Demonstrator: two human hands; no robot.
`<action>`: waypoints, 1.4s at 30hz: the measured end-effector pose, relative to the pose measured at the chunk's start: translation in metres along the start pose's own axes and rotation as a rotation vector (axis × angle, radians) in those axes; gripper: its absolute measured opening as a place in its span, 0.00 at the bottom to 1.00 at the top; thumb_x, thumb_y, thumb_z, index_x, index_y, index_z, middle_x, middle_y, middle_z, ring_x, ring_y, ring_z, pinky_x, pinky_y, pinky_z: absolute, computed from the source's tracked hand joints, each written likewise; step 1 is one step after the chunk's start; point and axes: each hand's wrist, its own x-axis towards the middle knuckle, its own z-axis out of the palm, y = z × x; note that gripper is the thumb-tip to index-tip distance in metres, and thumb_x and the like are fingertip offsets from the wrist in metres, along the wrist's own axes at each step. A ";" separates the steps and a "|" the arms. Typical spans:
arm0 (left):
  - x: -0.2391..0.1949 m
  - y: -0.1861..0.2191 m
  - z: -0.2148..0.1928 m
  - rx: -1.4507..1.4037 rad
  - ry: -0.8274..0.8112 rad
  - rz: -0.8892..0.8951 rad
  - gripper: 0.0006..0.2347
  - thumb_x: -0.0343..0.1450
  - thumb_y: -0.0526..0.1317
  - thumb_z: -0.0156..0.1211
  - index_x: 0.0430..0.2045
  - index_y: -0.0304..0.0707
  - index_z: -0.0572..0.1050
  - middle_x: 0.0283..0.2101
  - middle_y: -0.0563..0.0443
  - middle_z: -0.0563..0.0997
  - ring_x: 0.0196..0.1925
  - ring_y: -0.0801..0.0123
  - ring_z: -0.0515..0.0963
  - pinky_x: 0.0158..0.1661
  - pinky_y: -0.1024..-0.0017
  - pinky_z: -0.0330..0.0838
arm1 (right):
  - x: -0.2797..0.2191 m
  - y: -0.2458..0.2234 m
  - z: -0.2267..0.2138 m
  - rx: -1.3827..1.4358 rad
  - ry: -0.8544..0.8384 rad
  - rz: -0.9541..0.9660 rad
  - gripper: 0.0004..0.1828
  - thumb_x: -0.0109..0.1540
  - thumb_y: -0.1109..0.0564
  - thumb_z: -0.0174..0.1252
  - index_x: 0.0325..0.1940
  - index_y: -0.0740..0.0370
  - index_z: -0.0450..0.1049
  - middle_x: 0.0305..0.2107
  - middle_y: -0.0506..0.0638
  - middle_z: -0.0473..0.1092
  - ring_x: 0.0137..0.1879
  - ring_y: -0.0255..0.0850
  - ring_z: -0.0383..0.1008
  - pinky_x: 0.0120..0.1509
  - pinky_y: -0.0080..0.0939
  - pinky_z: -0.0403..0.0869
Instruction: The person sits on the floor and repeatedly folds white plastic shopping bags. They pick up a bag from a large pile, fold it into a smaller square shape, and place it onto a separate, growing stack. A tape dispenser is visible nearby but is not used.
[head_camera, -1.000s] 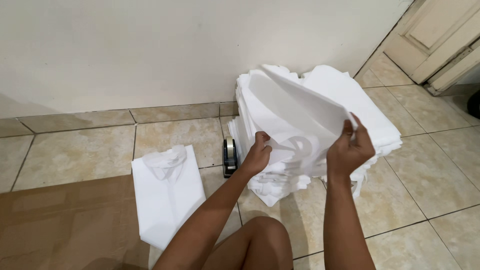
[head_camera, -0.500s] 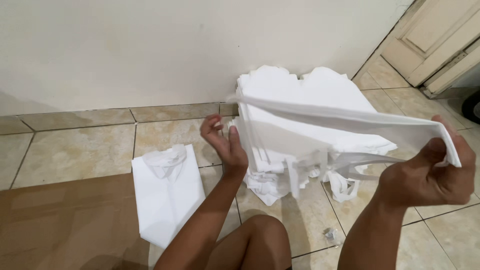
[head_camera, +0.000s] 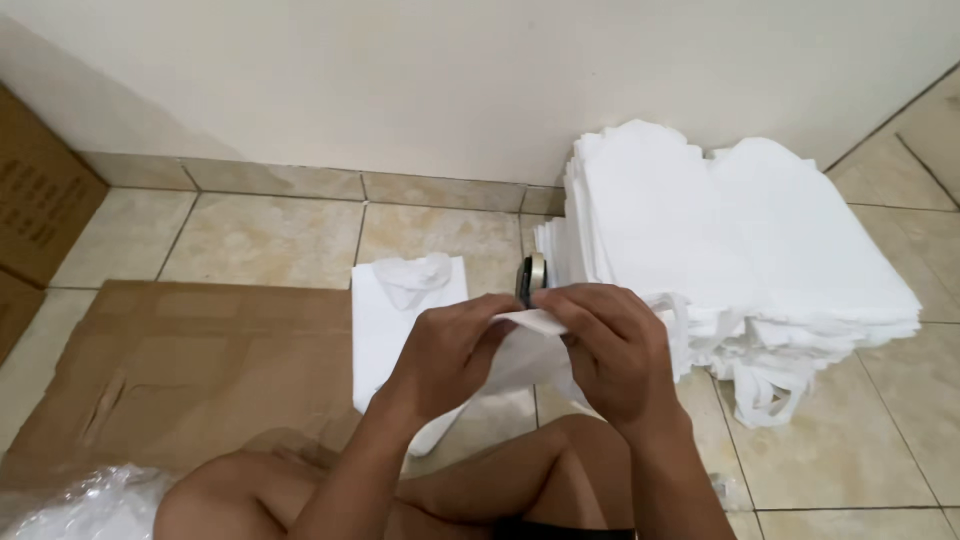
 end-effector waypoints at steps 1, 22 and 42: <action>-0.008 -0.018 0.002 -0.006 0.066 0.033 0.10 0.68 0.30 0.52 0.41 0.36 0.74 0.37 0.47 0.82 0.39 0.52 0.82 0.40 0.61 0.77 | -0.005 0.001 0.012 -0.016 -0.016 0.042 0.15 0.61 0.66 0.47 0.46 0.58 0.77 0.34 0.46 0.74 0.39 0.45 0.76 0.50 0.48 0.74; -0.094 -0.229 -0.081 -0.464 -0.187 -0.859 0.19 0.66 0.25 0.47 0.52 0.29 0.66 0.55 0.32 0.68 0.58 0.46 0.69 0.51 0.55 0.70 | -0.041 0.014 0.119 0.212 -0.859 0.449 0.29 0.54 0.73 0.43 0.55 0.55 0.71 0.48 0.53 0.72 0.57 0.48 0.71 0.69 0.56 0.53; -0.084 -0.386 0.023 0.867 -0.795 -0.191 0.46 0.59 0.43 0.67 0.67 0.57 0.37 0.71 0.51 0.38 0.72 0.49 0.36 0.61 0.43 0.48 | -0.081 0.049 0.166 0.120 -0.827 0.377 0.28 0.44 0.73 0.48 0.45 0.53 0.65 0.38 0.47 0.73 0.43 0.44 0.70 0.49 0.41 0.59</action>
